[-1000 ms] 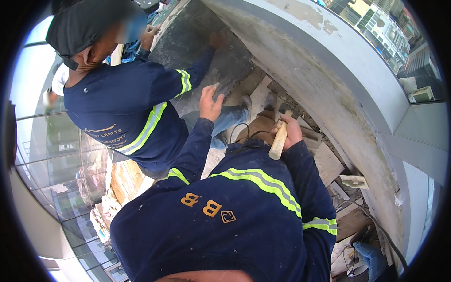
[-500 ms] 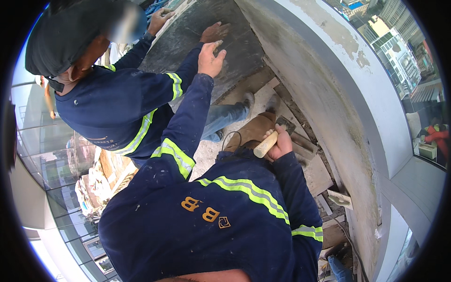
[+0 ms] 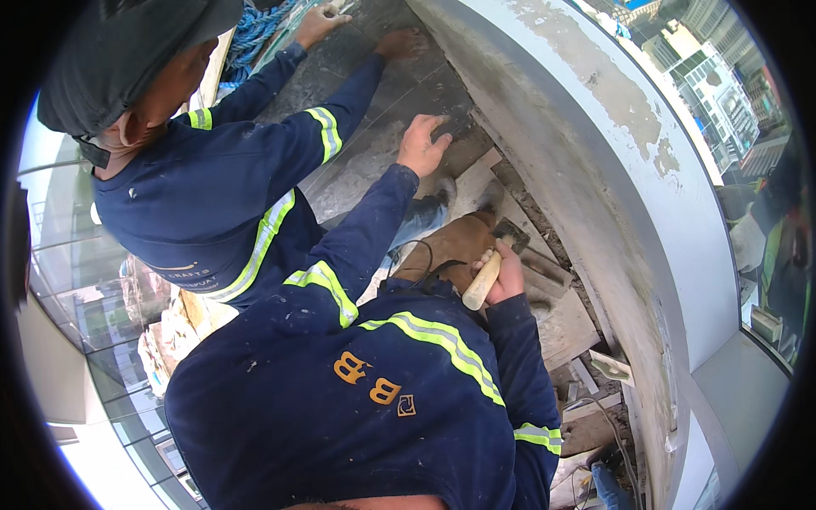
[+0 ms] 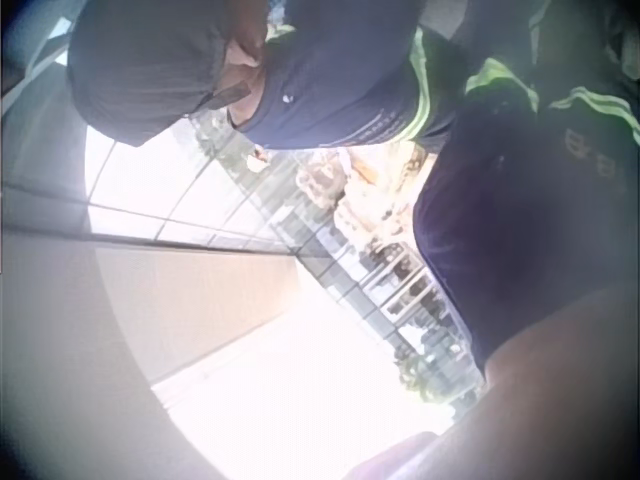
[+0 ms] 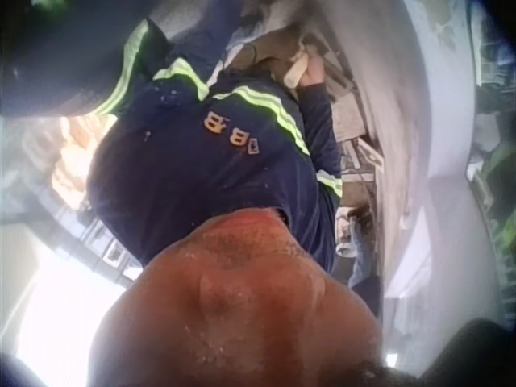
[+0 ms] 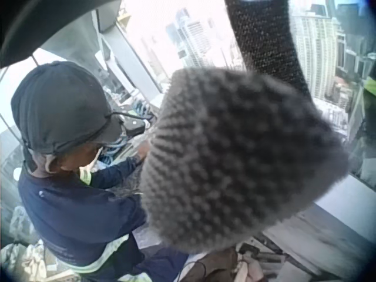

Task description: The person scoops mortar from a bucket and applies it to a curved concrete ledge using a trowel. They smooth the mortar along the edge and occasionally use a straight metal bar to level the surface. Another worker is visible nearby working on the same ledge.

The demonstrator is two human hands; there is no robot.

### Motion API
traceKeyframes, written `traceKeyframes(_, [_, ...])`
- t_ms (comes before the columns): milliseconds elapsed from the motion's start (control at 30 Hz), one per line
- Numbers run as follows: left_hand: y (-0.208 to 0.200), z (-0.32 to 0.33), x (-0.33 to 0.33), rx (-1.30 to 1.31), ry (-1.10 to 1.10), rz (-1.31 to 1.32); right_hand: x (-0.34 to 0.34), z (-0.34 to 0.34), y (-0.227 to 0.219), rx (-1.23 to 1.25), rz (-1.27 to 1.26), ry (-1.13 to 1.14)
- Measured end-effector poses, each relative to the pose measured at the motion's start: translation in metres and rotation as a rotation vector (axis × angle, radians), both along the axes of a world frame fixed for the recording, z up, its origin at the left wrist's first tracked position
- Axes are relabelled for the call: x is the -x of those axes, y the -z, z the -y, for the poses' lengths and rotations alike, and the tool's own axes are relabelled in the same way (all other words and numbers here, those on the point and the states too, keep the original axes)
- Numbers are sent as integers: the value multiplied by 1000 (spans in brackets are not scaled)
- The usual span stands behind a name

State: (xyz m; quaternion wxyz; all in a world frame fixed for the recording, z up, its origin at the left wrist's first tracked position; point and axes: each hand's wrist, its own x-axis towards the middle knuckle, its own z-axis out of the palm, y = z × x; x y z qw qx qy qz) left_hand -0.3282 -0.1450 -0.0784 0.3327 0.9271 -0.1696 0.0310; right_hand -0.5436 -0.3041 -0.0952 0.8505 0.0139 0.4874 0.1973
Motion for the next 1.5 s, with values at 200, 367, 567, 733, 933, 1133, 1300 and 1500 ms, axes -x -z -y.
traceKeyframes(200, [3,-34,50,-27,-4,-68,14,14,2,19,40,49])
traceKeyframes(367, [-6,-62,72,-30,-64,-56,17,7,-3,-5,24,7])
traceKeyframes(567, [-9,-76,89,16,-113,-48,18,3,-12,41,99,-88])
traceKeyframes(733, [-7,-79,106,29,-156,-89,21,9,-18,-2,92,-103])
traceKeyframes(933, [-3,-75,116,36,-123,-100,25,11,-25,55,53,-80])
traceKeyframes(1133, [7,-83,129,46,-136,-136,31,5,-43,34,65,-140])
traceKeyframes(1300, [9,-86,132,54,-131,-103,29,1,-41,54,56,-126])
traceKeyframes(1500, [1,-90,130,27,-145,-130,27,-4,-30,33,79,-132])
